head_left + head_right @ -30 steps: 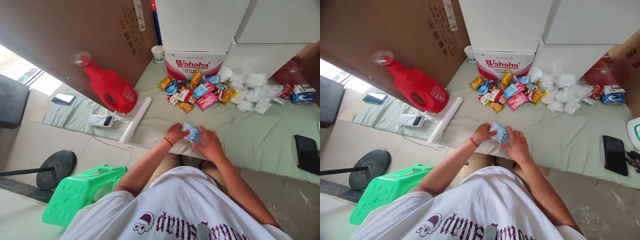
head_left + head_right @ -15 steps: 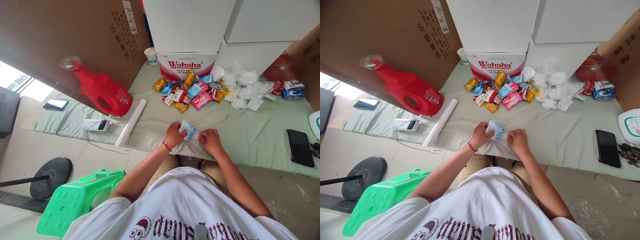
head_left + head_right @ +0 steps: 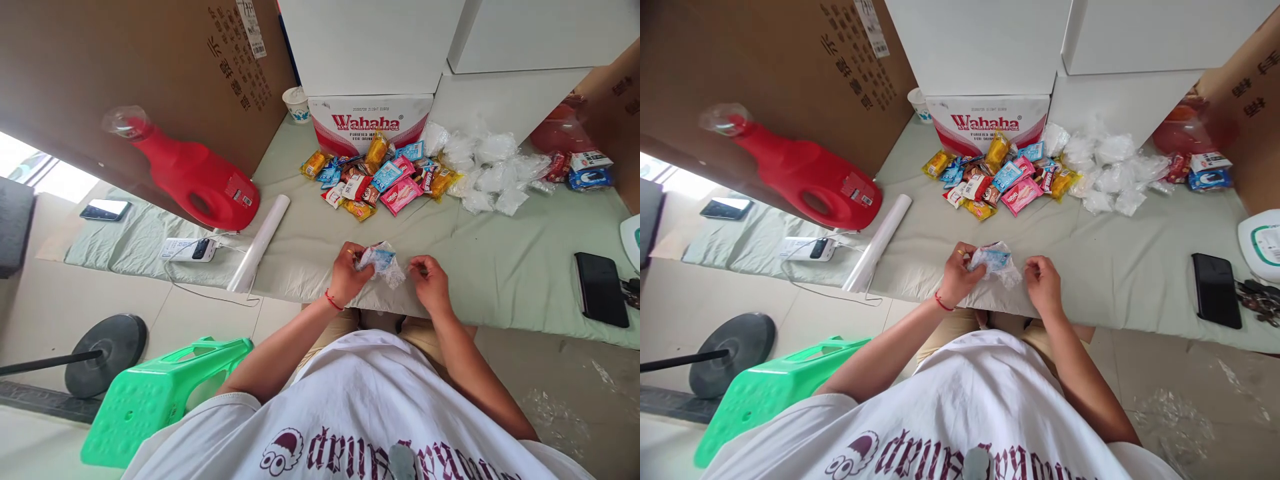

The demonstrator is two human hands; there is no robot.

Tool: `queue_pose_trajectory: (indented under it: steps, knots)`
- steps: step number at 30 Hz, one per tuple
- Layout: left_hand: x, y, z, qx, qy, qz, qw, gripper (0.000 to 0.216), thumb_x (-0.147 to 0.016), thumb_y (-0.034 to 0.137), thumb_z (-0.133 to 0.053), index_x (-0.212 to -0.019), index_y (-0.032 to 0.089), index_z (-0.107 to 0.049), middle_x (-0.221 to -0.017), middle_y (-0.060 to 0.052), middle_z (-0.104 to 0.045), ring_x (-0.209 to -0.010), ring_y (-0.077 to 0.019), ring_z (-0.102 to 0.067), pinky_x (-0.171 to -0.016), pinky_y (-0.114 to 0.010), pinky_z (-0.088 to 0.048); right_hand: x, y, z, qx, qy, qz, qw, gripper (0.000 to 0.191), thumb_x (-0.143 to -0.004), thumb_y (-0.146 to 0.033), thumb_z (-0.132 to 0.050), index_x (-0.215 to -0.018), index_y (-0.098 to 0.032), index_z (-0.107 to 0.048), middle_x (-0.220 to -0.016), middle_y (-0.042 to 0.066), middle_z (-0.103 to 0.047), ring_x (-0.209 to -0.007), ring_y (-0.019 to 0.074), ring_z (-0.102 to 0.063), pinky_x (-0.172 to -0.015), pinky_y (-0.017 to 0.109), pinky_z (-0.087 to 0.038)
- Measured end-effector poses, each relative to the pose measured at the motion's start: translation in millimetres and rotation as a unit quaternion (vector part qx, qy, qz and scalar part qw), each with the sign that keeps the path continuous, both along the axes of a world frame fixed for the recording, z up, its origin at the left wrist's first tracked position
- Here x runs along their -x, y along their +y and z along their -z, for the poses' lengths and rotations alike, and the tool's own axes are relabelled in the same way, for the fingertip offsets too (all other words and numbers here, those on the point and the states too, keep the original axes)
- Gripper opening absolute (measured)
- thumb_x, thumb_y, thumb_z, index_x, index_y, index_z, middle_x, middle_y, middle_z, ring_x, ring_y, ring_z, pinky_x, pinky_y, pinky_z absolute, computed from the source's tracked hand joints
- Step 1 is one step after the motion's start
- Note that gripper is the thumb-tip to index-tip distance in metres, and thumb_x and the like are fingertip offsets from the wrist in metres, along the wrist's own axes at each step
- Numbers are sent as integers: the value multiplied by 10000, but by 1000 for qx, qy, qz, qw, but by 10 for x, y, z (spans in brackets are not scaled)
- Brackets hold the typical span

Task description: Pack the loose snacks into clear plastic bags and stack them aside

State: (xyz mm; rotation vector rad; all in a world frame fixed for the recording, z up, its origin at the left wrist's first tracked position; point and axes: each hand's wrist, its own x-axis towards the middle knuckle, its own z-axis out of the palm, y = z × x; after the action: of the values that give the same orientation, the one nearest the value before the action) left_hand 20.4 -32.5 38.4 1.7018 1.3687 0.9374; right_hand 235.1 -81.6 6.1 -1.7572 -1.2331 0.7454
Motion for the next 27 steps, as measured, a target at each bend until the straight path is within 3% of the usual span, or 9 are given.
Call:
queue_pose_trajectory:
  steps: [3,6,9,11,14,17,20,24,27]
  knots:
    - [140,98,-135,98,-86,10,992,262,-769,284,-658,-958,228,-486,-960,-6,-636,-826,-141,-602,-766,-270,-506,-242,63,-102,-38,-5,18,999,448,-903,-570,-561,-1152,-210,-657,-1207,144,-669,-1136,264,-622,-970,441,-508]
    - [208,136,-264,129,-105,32,986,308,-748,305,-685,-957,234,-472,-974,-5,-660,-880,-146,-620,-807,-270,-511,-268,94,-220,-35,115,-106,987,900,-858,-806,-507,-1545,-236,-393,-1490,175,-534,-1403,282,-491,-1087,465,-449]
    - [216,154,-364,136,-107,55,983,329,-726,290,-710,-962,233,-487,-990,-14,-670,-919,-156,-628,-835,-277,-514,-109,120,-253,53,204,-217,953,1241,-697,-877,-648,-1644,-226,-179,-1495,192,-536,-1394,306,-514,-1062,475,-476]
    - [216,177,-420,138,-105,70,982,335,-710,278,-722,-954,230,-497,-976,-13,-664,-910,-157,-623,-821,-273,-511,18,147,-228,105,246,-198,943,1222,-644,-761,-790,-1613,-227,-271,-1326,161,-659,-1195,291,-651,-972,454,-530]
    - [231,227,-490,126,-100,77,984,332,-696,275,-725,-930,227,-496,-925,1,-636,-871,-150,-599,-782,-262,-493,134,184,-180,116,296,-159,935,753,-695,-630,-805,-1296,-211,-631,-994,63,-733,-878,223,-694,-851,394,-557]
    - [240,278,-538,105,-84,70,988,299,-696,260,-707,-899,225,-491,-872,21,-598,-822,-135,-556,-756,-251,-468,156,182,-161,107,297,-170,934,464,-767,-620,-740,-963,-200,-708,-952,62,-729,-882,219,-685,-845,381,-557]
    - [221,319,-558,91,-49,43,994,273,-673,204,-685,-865,222,-493,-812,41,-533,-783,-123,-501,-741,-242,-439,124,130,-191,123,299,-189,927,626,-843,-690,-630,-1275,-236,-636,-1193,107,-718,-1048,264,-699,-882,422,-568]
    - [177,367,-531,84,-41,6,996,267,-652,170,-671,-830,219,-477,-783,51,-486,-762,-116,-461,-712,-233,-403,74,15,-383,32,190,-227,955,879,-922,-824,-333,-1625,-302,-254,-1602,128,-434,-1392,288,-528,-1059,469,-498]
    - [160,388,-499,86,-65,-2,994,278,-640,169,-680,-826,218,-479,-776,54,-489,-749,-112,-451,-685,-228,-384,136,-49,-562,-86,-16,-231,969,969,-852,-865,-458,-1593,-249,-362,-1628,136,-378,-1531,343,-302,-1186,519,-361]
